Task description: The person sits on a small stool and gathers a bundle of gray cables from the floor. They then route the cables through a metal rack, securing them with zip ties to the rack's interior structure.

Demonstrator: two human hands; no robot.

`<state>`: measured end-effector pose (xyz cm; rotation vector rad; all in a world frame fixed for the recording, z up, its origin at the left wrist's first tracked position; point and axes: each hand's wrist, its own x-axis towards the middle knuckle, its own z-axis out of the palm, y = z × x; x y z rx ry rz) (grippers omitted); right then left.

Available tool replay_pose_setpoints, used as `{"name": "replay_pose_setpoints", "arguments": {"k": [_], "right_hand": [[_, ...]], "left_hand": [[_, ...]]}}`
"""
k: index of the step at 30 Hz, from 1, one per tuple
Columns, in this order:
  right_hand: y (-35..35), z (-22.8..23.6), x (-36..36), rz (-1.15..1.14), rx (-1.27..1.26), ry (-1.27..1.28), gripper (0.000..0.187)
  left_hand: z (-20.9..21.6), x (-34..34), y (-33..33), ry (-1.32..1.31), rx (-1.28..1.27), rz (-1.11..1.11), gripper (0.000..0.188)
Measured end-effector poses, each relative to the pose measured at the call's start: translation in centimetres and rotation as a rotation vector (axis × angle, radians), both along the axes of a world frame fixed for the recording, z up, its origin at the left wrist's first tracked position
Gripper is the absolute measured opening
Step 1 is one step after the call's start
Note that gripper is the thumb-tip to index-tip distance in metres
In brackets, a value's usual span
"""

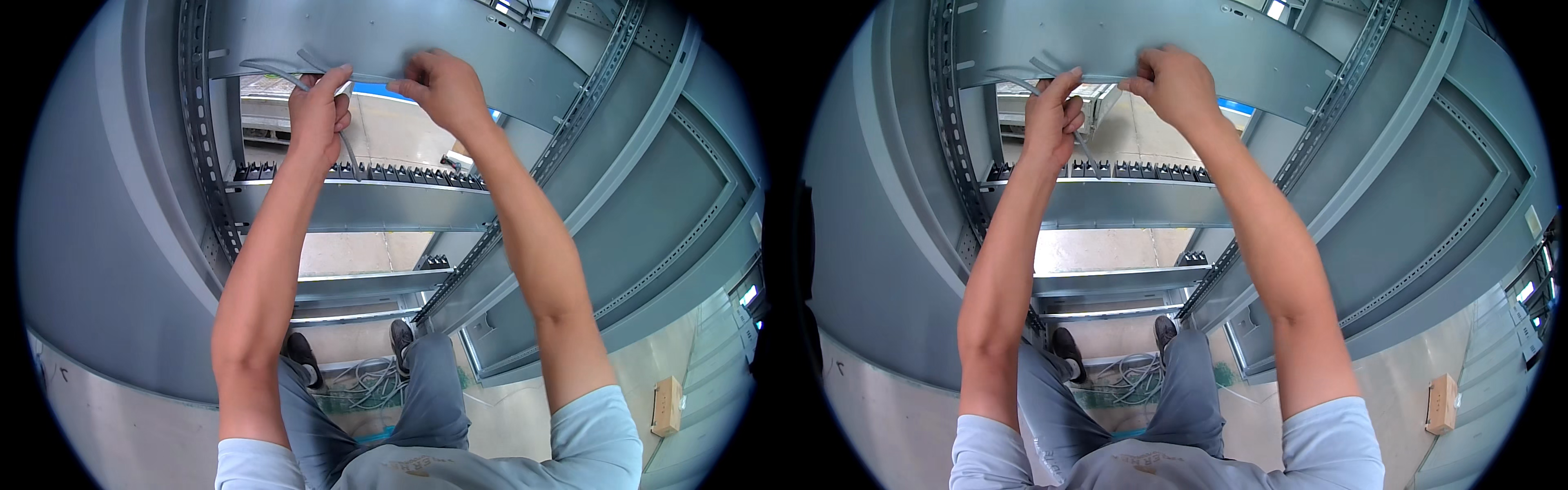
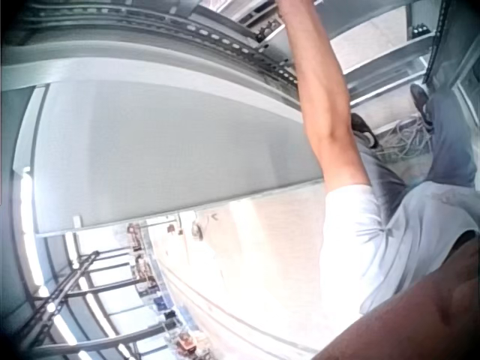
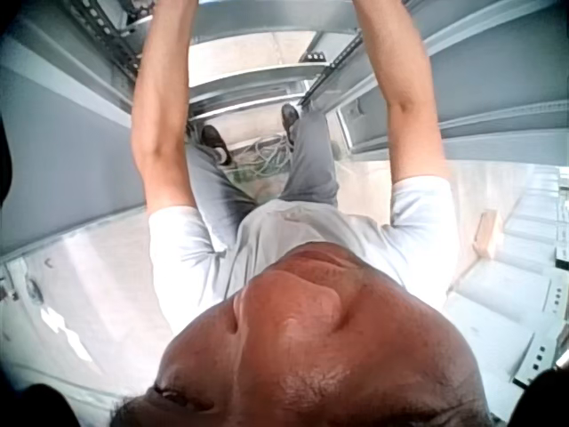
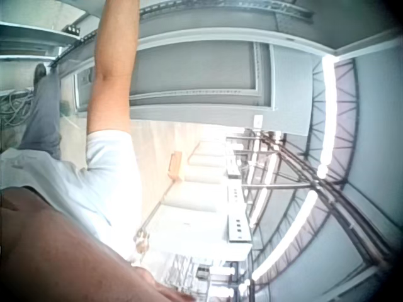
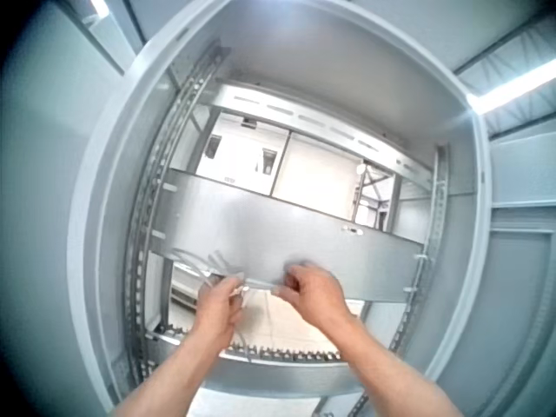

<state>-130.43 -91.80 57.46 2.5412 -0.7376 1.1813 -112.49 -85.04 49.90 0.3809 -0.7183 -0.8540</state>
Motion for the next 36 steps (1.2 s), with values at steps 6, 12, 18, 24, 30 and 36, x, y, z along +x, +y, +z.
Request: {"name": "replay_pose_setpoints", "arguments": {"k": [6,12,18,24,30,36], "right_hand": [[0.6,-0.5,0.3,-0.016,-0.116,0.018,0.037],[1.6,2.7,1.2,-0.133,0.031,0.248,0.039],[2.5,2.2,1.6,-0.22,0.103,0.153,0.042],[1.8,1.5,1.6,-0.128,-0.005,0.147,0.044],[1.0,-0.5,1.4,-0.069,-0.158,-0.012,0.045],[2.5,0.5,1.9,-0.189,-0.08,0.132,0.042]], "left_hand": [[-0.4,0.3,-0.2,-0.05,0.011,0.011,0.029],[-0.2,1.6,0.5,-0.049,0.043,-0.072,0.028],[-0.6,1.6,0.5,-0.119,0.008,-0.107,0.031],[-0.4,1.3,0.3,-0.081,0.03,0.003,0.027],[-0.6,0.6,0.2,-0.062,0.013,-0.022,0.024],[-1.0,1.4,-0.5,-0.084,0.005,-0.02,0.023]]}}
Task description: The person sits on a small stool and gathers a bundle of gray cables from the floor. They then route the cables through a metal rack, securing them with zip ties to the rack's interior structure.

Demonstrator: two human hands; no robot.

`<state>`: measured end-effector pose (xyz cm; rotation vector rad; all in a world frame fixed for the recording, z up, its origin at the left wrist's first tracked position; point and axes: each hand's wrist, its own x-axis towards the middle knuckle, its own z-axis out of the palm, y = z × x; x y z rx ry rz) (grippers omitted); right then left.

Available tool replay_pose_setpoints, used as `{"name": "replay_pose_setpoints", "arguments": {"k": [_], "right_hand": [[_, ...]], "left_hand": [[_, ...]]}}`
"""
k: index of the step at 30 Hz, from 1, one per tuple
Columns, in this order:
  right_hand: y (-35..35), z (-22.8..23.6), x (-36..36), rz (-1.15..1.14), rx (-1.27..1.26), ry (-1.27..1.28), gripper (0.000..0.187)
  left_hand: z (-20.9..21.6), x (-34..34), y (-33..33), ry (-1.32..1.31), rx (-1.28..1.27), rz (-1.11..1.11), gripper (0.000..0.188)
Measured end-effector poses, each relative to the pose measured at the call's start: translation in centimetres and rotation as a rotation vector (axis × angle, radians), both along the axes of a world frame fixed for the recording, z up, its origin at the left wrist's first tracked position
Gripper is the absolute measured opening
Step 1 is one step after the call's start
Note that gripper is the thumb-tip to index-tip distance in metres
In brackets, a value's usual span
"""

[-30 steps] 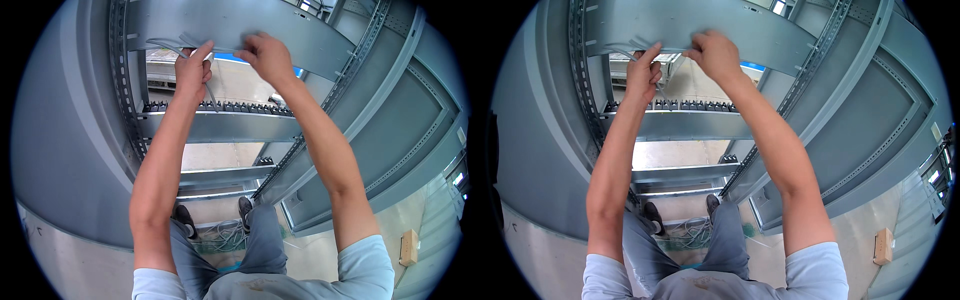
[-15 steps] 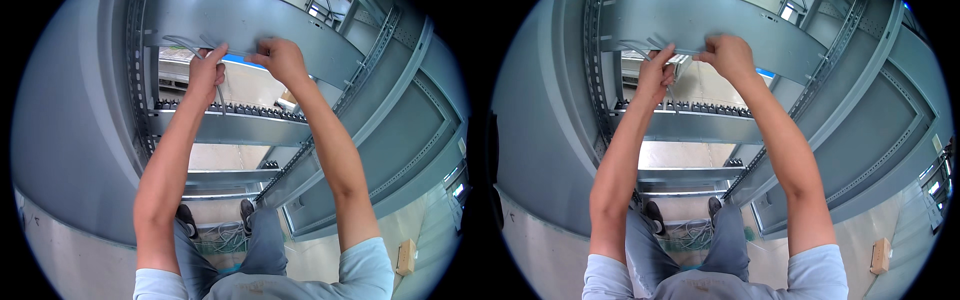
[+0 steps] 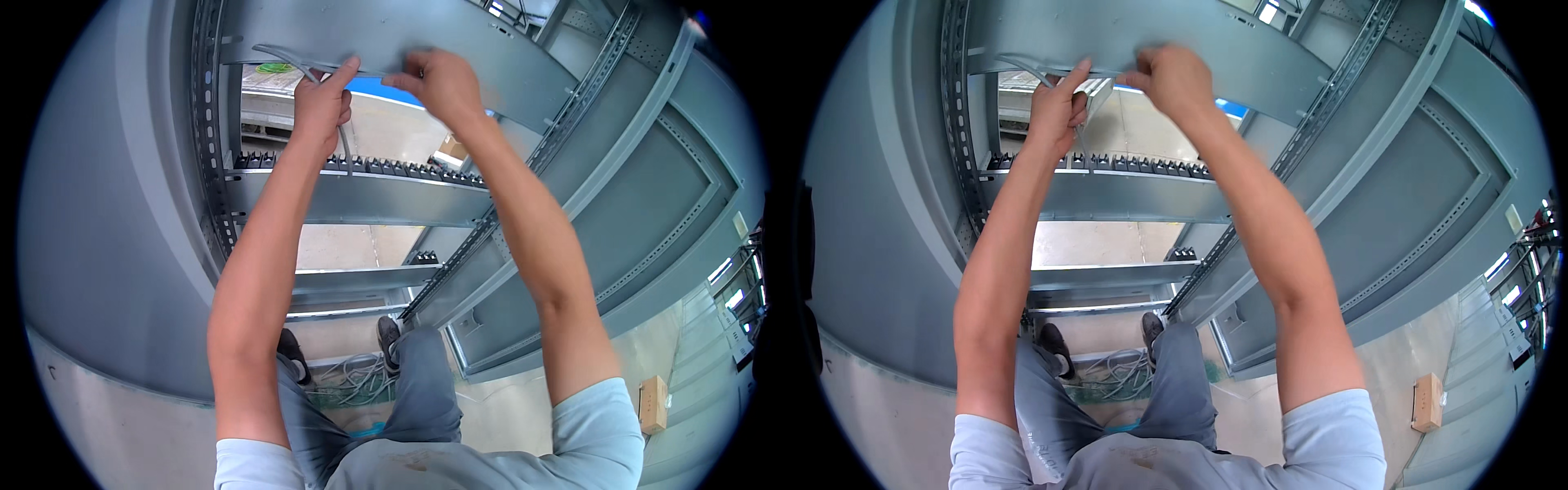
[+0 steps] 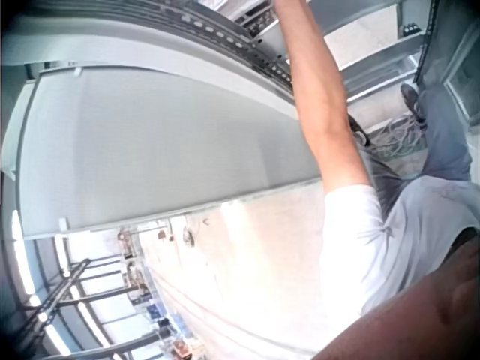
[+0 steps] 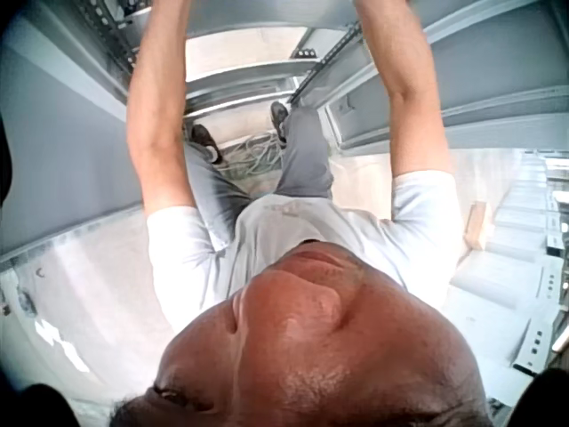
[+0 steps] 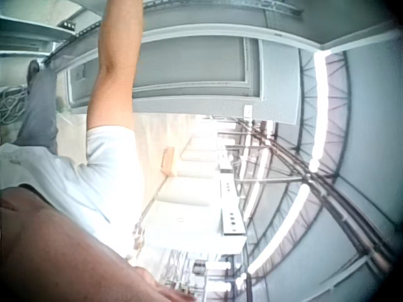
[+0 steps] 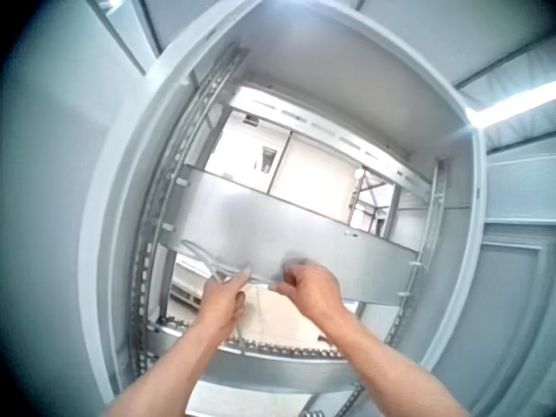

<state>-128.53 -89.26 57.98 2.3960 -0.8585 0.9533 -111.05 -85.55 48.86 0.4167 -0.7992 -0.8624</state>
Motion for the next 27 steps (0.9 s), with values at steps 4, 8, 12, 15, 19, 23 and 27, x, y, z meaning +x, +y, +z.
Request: {"name": "replay_pose_setpoints", "arguments": {"k": [4,8,12,15,19,23,27], "right_hand": [[1.7,2.2,0.2,-0.097,0.054,0.146,0.035],[0.8,2.4,1.0,0.09,0.14,0.121,0.029],[-0.9,2.3,0.5,0.202,0.27,0.055,0.03],[-0.8,1.4,0.6,0.229,0.335,-0.066,0.031],[-0.3,1.1,0.6,0.168,0.078,0.048,0.027],[-0.1,1.9,1.1,0.199,0.197,0.056,0.027],[-0.7,0.6,0.3,0.231,0.252,-0.114,0.027]], "left_hand": [[0.4,0.4,0.7,-0.047,0.015,-0.033,0.03],[0.2,0.5,0.7,-0.025,-0.005,-0.07,0.032],[0.1,0.5,0.8,-0.039,0.001,-0.072,0.033],[0.2,0.3,1.1,-0.046,-0.006,-0.054,0.033],[0.0,-0.2,0.8,-0.058,-0.025,-0.016,0.032],[-0.2,0.3,0.8,-0.067,-0.027,-0.014,0.032],[0.0,-0.5,0.7,-0.035,-0.049,-0.027,0.031]]}}
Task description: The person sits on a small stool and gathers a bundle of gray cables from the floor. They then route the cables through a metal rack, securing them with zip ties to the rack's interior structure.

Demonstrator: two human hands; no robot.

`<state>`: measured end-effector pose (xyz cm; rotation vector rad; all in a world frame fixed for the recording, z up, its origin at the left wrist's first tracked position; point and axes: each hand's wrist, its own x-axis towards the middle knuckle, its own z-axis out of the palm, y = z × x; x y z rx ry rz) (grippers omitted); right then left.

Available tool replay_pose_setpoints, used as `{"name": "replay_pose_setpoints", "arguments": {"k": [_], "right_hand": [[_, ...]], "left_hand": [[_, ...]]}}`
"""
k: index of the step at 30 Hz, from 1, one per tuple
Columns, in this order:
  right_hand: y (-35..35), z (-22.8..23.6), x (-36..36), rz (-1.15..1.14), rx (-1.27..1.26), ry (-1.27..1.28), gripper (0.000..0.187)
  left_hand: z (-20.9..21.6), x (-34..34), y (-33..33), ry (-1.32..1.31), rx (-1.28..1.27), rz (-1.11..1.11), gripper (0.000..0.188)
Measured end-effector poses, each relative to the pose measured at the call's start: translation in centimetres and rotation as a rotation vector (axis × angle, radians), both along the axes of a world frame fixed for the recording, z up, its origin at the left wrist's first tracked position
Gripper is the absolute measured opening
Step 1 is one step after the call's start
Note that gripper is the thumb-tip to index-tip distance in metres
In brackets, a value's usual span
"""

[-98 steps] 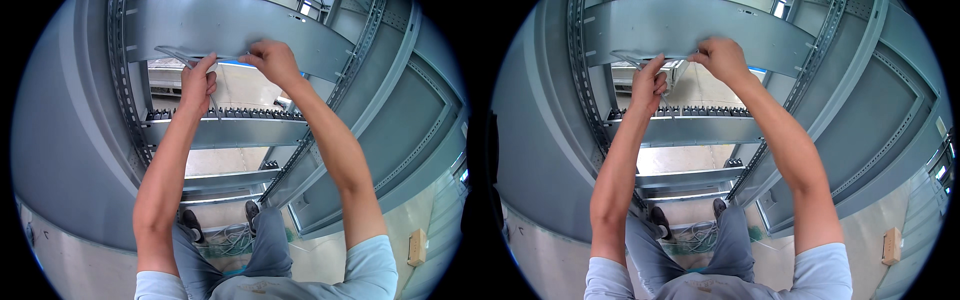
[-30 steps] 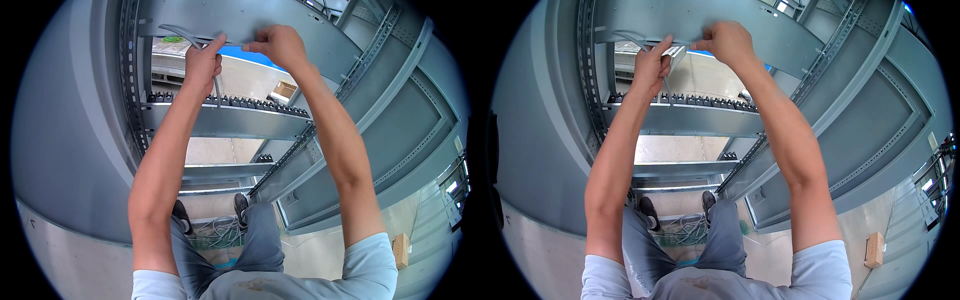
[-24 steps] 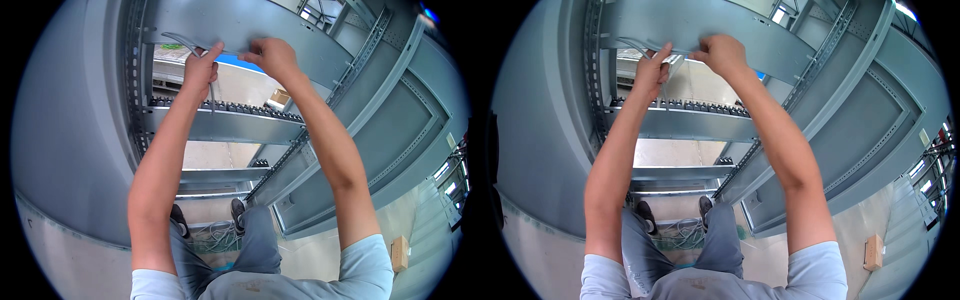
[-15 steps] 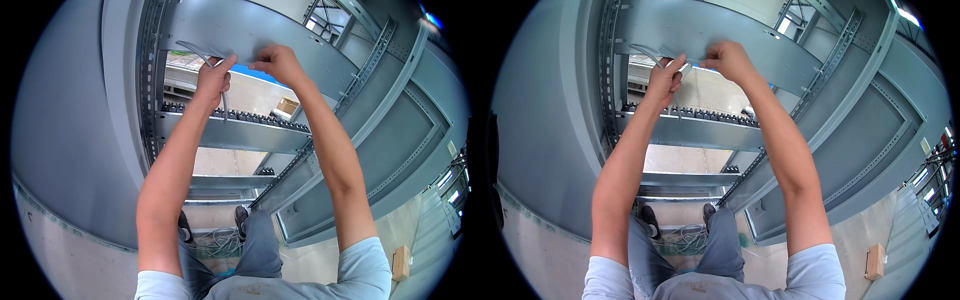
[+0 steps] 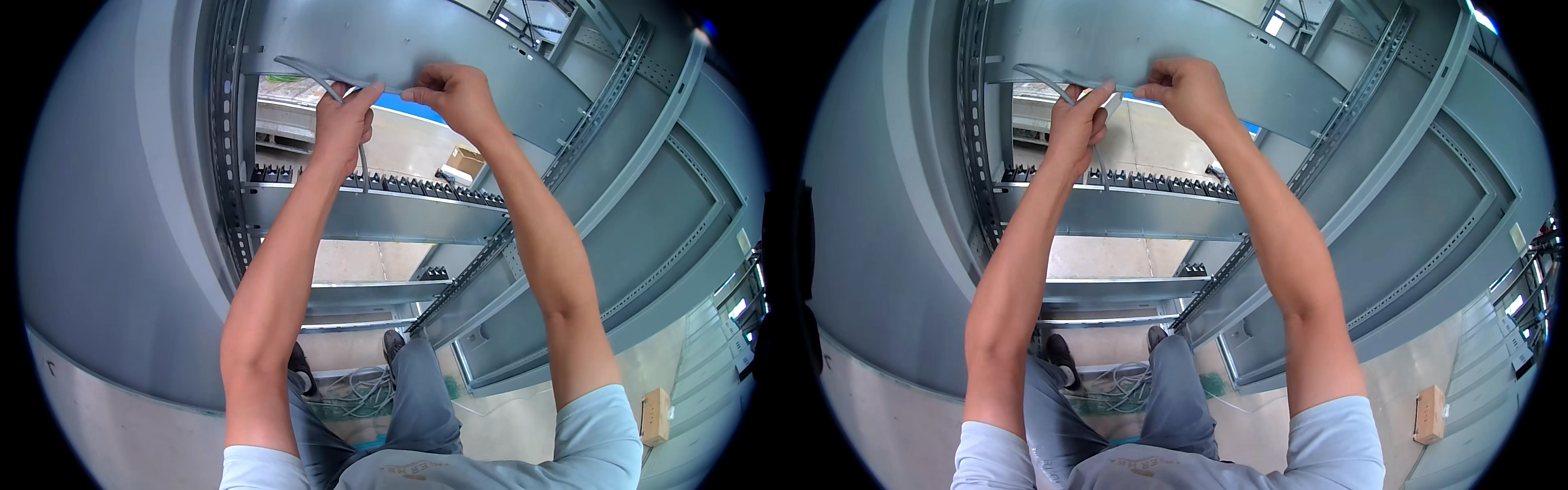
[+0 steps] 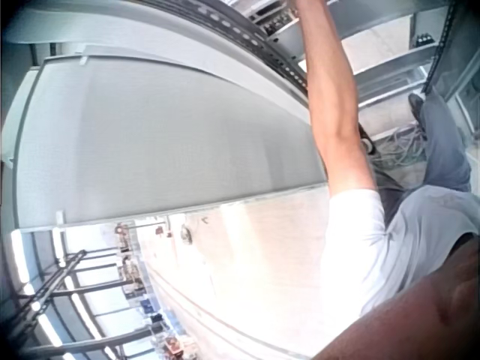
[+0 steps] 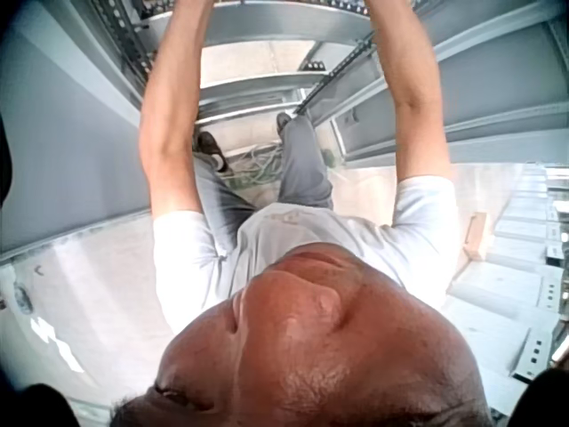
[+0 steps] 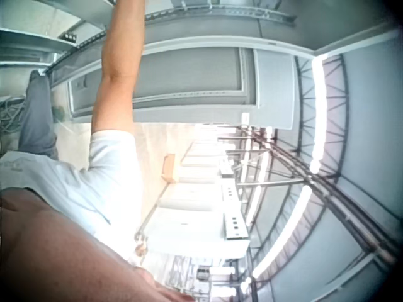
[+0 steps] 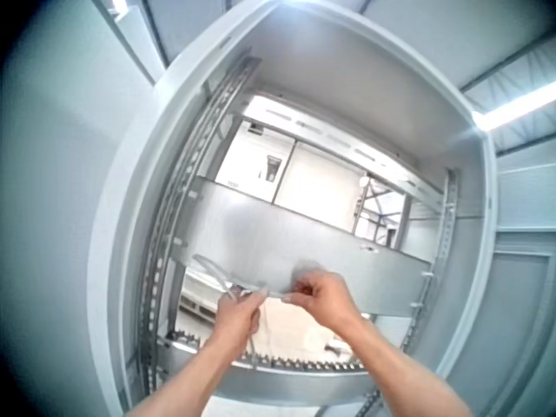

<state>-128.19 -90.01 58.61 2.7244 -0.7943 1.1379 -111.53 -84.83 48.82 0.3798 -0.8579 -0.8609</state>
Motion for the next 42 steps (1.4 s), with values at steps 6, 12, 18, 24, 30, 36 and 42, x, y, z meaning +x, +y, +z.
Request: {"name": "replay_pose_setpoints", "arguments": {"k": [6,12,18,24,30,36,42], "right_hand": [[-0.1,0.7,0.5,-0.047,-0.109,0.121,0.028],[0.5,0.8,0.8,-0.035,-0.087,0.147,0.033],[0.4,0.7,1.0,-0.017,-0.121,0.12,0.035],[0.0,-0.4,1.2,-0.006,-0.242,0.108,0.033],[-0.2,-0.9,1.1,-0.028,-0.184,0.023,0.033],[0.6,0.3,1.4,-0.096,-0.224,0.149,0.033],[0.1,-0.2,1.6,-0.069,-0.261,0.116,0.034]], "left_hand": [[0.0,0.1,-0.6,-0.001,0.028,0.059,0.028],[-0.1,0.8,-0.2,0.011,0.027,0.008,0.029],[1.1,1.2,-0.2,-0.006,0.125,0.008,0.027],[0.5,0.9,-0.4,0.063,0.083,0.042,0.024],[0.5,0.7,-0.5,0.035,0.098,0.025,0.023],[0.2,0.9,-0.6,0.029,0.077,0.006,0.026],[0.4,1.2,-0.7,0.037,0.061,0.005,0.027]]}}
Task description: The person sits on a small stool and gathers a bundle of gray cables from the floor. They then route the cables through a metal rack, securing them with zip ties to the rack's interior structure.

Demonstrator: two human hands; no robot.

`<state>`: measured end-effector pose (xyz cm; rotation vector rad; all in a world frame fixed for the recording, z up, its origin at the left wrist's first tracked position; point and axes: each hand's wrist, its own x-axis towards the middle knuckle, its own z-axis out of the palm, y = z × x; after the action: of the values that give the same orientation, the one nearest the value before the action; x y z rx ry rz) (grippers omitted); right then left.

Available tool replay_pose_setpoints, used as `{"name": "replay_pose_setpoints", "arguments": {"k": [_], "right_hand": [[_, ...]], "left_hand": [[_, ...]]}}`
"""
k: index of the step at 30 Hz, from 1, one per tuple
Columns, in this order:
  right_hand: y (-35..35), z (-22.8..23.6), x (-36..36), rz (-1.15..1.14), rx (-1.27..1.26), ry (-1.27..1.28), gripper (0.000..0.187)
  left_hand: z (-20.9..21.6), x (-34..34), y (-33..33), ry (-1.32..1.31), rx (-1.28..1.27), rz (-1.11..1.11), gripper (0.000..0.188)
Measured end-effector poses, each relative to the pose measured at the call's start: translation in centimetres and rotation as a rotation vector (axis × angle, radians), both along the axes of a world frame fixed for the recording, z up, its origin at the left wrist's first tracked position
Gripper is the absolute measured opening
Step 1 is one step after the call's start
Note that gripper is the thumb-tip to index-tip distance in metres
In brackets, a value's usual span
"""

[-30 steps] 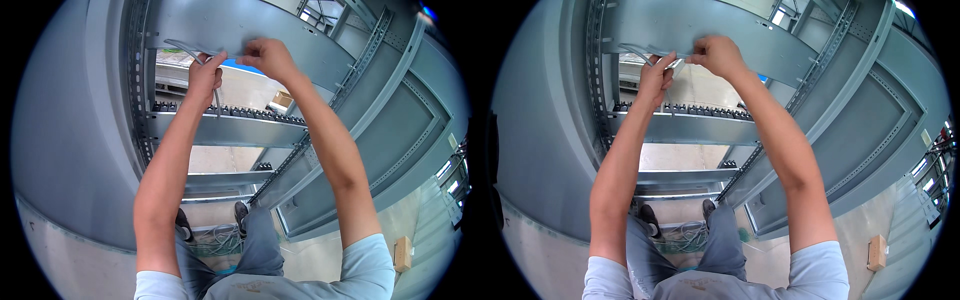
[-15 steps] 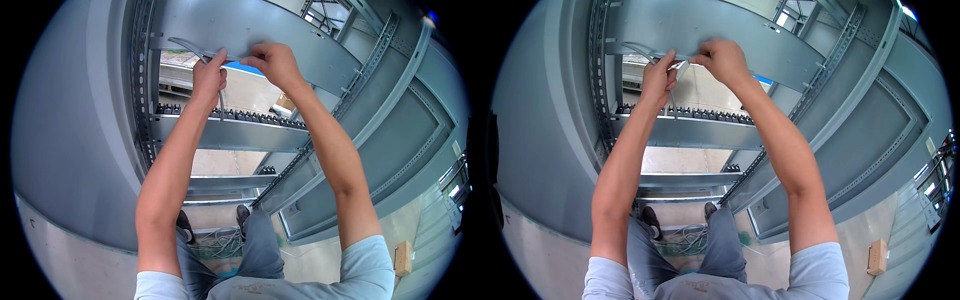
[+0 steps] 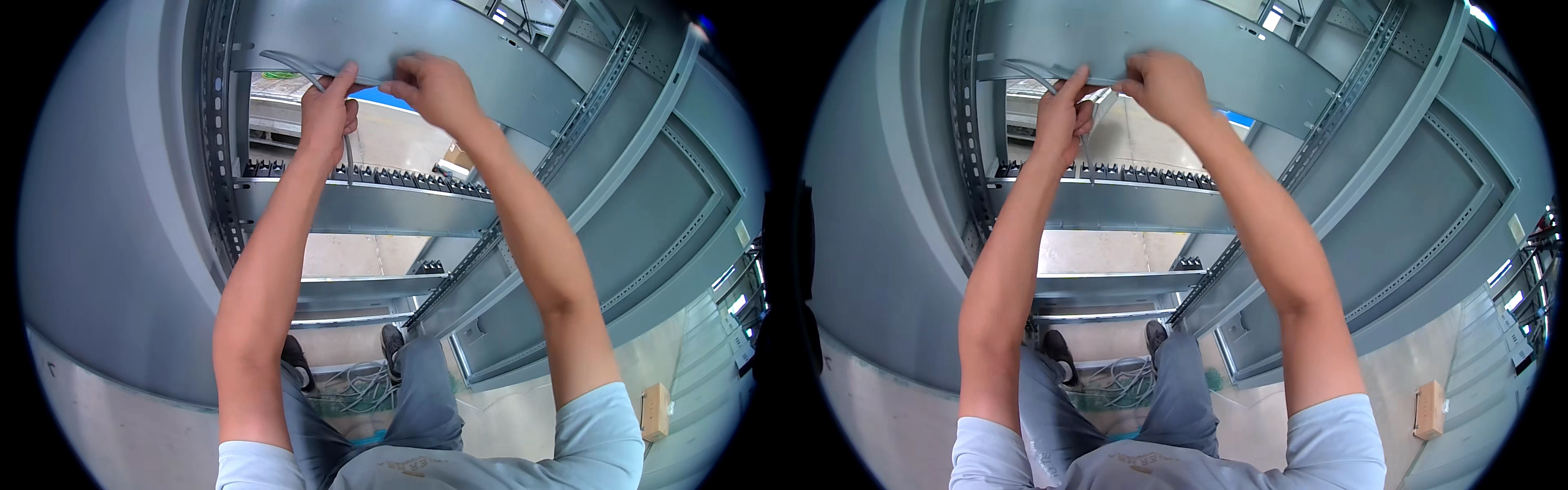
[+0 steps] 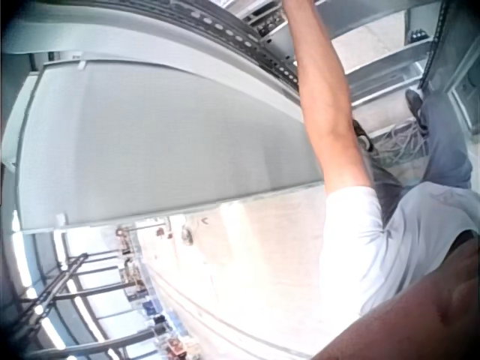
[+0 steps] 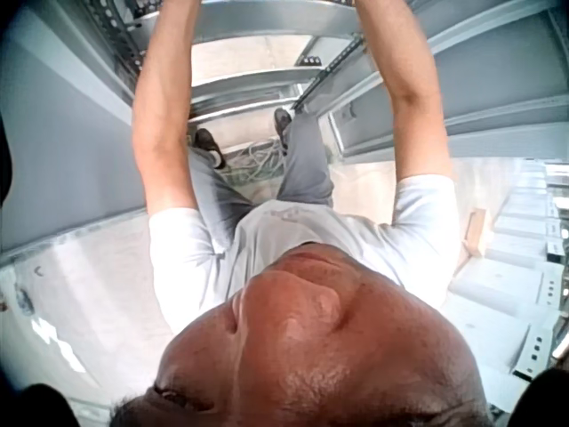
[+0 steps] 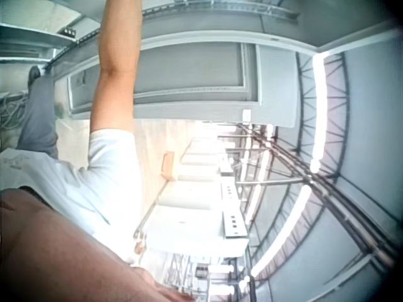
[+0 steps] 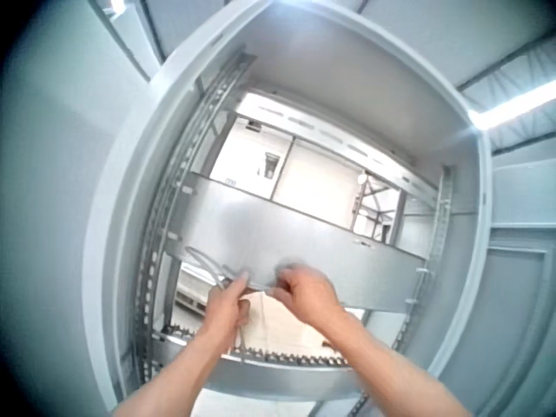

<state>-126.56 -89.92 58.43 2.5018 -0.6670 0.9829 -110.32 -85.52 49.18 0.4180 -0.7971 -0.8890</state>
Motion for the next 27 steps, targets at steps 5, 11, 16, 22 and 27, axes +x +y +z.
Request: {"name": "replay_pose_setpoints", "arguments": {"k": [5,11,16,22,27], "right_hand": [[1.8,1.3,0.8,-0.013,0.124,0.075,0.039],[0.4,0.1,0.5,0.088,0.047,-0.009,0.041],[0.1,0.0,0.6,0.104,-0.076,0.016,0.04],[0.2,-1.2,0.9,0.056,-0.097,-0.049,0.039],[0.5,-0.1,0.8,-0.006,-0.006,-0.017,0.036]], "left_hand": [[0.4,0.8,0.5,0.065,0.053,0.097,0.027],[0.0,1.1,0.9,0.105,-0.011,0.07,0.021],[0.0,1.2,1.2,0.094,-0.012,0.063,0.018],[0.5,0.5,1.8,0.119,-0.026,0.077,0.018],[0.2,1.0,1.1,0.108,-0.018,0.074,0.02]]}}
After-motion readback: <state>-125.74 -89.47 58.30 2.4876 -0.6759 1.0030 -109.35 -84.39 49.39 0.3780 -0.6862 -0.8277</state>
